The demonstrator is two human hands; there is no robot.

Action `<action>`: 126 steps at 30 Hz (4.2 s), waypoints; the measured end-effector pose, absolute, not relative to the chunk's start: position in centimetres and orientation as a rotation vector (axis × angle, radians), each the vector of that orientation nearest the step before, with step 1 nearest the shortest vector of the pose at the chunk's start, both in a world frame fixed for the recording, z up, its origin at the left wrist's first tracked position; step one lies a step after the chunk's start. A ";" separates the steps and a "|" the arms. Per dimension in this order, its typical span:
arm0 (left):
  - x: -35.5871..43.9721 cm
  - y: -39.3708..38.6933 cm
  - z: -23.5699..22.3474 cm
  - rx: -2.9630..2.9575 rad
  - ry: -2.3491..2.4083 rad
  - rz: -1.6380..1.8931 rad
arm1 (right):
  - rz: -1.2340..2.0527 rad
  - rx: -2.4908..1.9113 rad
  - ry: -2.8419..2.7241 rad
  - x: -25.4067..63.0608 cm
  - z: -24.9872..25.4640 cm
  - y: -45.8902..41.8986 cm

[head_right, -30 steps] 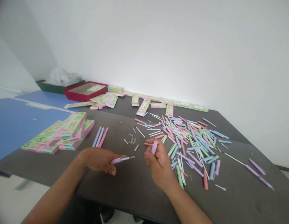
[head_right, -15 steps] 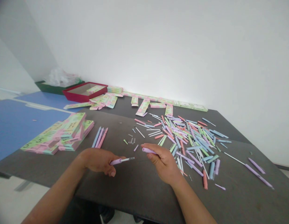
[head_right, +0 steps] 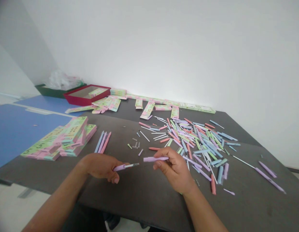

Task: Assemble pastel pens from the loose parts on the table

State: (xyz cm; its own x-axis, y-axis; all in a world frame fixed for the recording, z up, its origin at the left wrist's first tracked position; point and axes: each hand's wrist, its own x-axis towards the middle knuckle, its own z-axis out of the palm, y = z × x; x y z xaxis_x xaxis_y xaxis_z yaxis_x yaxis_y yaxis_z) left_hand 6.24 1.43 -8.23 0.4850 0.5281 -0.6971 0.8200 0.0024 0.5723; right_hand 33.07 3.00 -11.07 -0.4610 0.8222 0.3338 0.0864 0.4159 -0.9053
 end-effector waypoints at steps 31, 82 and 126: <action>6.3 1.3 -8.3 1.717 1.159 -0.334 | 0.965 -0.708 -1.963 31.8 -11.6 2.1; 7.5 0.9 -7.4 1.917 1.222 -0.491 | 0.639 -0.695 -2.313 28.9 -11.2 0.9; 7.5 0.6 -8.0 1.754 1.158 -0.422 | 0.595 -0.565 -2.342 29.6 -10.0 1.4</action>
